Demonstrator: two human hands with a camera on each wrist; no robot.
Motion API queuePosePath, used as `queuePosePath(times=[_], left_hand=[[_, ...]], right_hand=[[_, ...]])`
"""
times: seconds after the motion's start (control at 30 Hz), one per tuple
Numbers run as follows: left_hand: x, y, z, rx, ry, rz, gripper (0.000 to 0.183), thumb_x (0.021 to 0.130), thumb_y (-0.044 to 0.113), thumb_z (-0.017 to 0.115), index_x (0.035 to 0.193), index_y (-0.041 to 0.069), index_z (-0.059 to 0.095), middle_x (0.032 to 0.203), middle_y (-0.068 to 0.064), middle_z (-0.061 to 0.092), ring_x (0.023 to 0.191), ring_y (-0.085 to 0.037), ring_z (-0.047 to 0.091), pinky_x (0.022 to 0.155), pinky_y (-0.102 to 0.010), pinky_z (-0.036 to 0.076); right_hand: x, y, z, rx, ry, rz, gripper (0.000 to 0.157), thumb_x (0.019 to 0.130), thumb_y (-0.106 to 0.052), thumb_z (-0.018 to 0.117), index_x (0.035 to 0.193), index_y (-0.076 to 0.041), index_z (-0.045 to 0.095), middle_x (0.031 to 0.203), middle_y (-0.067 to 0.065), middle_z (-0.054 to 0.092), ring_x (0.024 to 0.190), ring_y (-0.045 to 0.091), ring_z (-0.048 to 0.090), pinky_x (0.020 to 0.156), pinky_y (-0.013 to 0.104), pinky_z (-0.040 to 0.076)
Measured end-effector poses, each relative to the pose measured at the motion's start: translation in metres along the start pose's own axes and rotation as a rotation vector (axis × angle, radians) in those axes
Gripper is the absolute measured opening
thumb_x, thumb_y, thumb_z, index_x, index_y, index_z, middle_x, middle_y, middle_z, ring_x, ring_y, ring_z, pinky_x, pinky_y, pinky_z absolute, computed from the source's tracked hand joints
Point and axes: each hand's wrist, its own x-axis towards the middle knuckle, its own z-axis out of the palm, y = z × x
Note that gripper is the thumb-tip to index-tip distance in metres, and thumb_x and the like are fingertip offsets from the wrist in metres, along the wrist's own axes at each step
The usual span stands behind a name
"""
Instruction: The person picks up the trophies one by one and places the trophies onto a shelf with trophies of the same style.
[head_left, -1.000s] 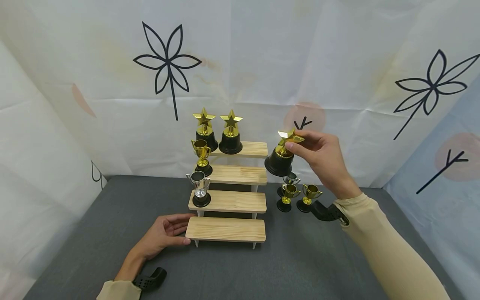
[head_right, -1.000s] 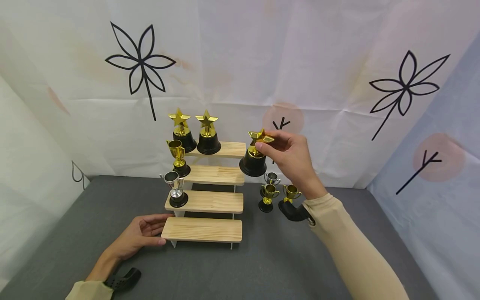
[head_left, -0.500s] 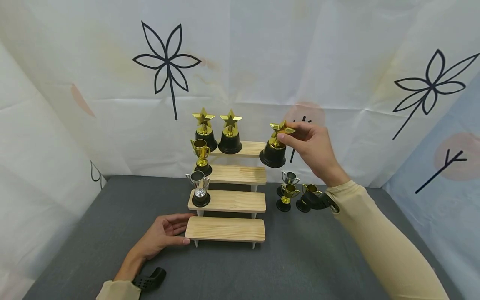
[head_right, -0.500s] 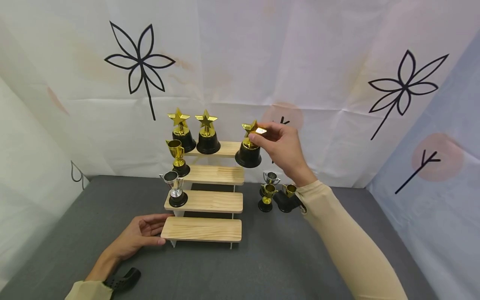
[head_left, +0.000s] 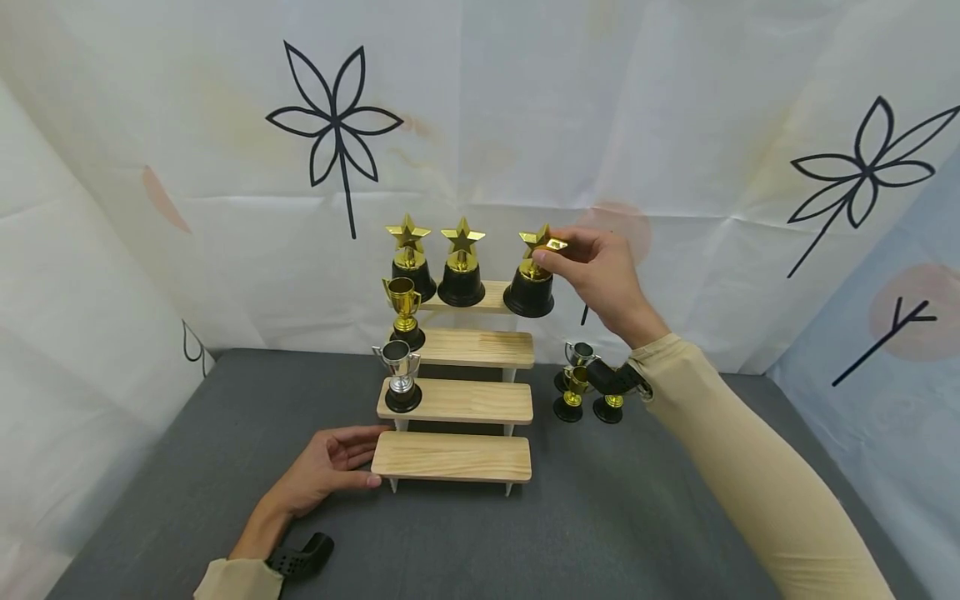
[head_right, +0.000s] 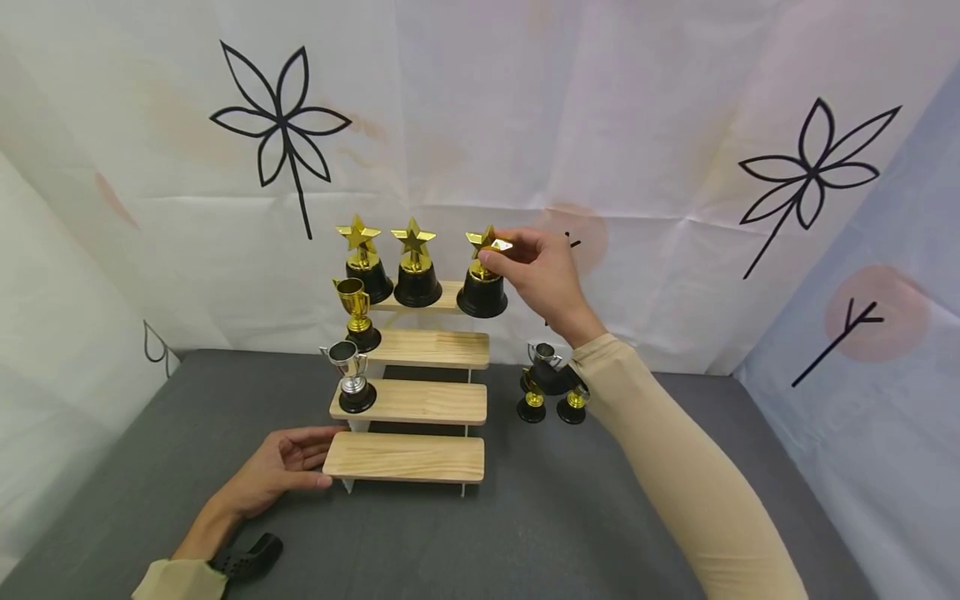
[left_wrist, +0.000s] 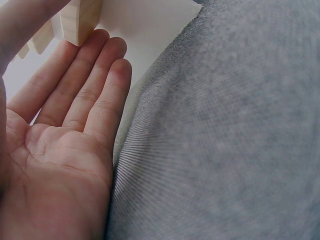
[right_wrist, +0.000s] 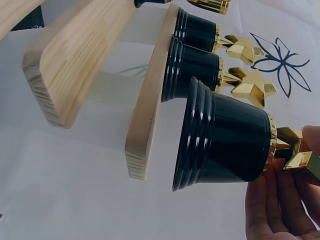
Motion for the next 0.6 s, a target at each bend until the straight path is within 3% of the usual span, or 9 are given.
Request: queuePosePath(times=[0.37,0.6], left_hand=[[0.000,0.001,0.000,0.000,0.008,-0.009,0.075,0.081,-0.006,0.081,0.141,-0.022,0.040,0.143,-0.039,0.046,0.123,-0.013,0.061,0.105,-0.030,0.051],[0.000,0.001,0.001,0.004,0.021,-0.026,0.076,0.080,-0.005,0.082,0.141,-0.021,0.041,0.143,-0.038,0.046,0.123,-0.012,0.061,0.105,-0.030,0.051]], right_hand=[[0.011,0.004,0.010,-0.061,-0.006,0.000,0.040,0.093,-0.010,0.075,0.130,0.003,0.066,0.105,0.014,0.073,0.093,0.012,0.069,0.097,0.035,0.056],[0.014,0.008,0.013,-0.069,-0.012,0.002,0.039,0.093,-0.011,0.075,0.129,0.003,0.067,0.104,0.015,0.074,0.094,0.013,0.069,0.099,0.037,0.055]])
